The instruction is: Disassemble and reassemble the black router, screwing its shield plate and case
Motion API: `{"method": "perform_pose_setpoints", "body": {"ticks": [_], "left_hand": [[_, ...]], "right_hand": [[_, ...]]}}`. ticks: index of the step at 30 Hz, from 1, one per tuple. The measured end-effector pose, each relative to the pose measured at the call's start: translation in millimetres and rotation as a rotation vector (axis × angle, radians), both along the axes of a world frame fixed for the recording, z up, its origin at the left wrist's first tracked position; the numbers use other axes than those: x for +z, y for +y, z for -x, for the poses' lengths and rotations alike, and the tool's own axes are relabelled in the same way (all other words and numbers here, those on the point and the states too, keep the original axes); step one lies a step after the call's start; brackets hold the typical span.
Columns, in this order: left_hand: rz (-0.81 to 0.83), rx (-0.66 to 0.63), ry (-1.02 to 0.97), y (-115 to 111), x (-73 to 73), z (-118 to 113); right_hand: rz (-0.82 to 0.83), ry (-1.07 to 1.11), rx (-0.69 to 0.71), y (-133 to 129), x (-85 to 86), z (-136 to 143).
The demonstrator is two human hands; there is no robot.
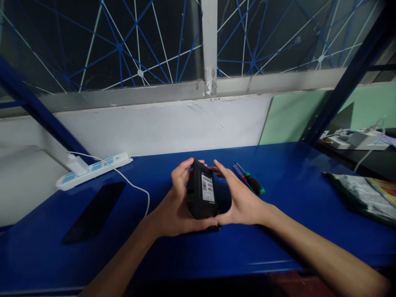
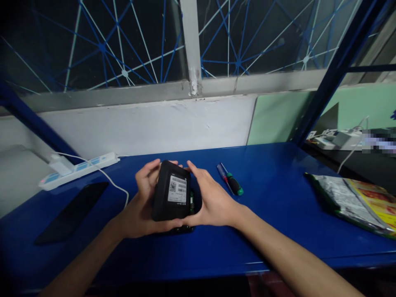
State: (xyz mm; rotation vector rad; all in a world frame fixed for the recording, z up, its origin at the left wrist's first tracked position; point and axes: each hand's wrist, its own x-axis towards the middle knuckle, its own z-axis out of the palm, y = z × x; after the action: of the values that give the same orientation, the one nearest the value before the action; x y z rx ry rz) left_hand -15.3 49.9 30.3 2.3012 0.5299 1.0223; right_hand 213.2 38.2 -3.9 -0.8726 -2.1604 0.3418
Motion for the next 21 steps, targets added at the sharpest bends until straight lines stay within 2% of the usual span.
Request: {"method": "perform_pose_setpoints", "body": {"ticks": [7,12,15,21], "left_hand": [[-0.075,0.164,-0.075,20.8,-19.2,15.3],[-0.243,0.254,0.109,21.3,-23.9,29.0],[-0.265,0.272,0.198,17.2,-23.3,33.1],[-0.254,0.219,0.237,14.8,-26.6,31.4]], "right_hand": [[-0.067,-0.019,-0.155,6.5,-0.4,-6.4],[-0.101,-0.092,-0.157,7.9,-1.6,-9.6],[-0.115,-0.111,-0.138,6.0,-0.4,-8.8],[-0.127,-0.133,-0.109,0.9,4.2,-6.1]]}}
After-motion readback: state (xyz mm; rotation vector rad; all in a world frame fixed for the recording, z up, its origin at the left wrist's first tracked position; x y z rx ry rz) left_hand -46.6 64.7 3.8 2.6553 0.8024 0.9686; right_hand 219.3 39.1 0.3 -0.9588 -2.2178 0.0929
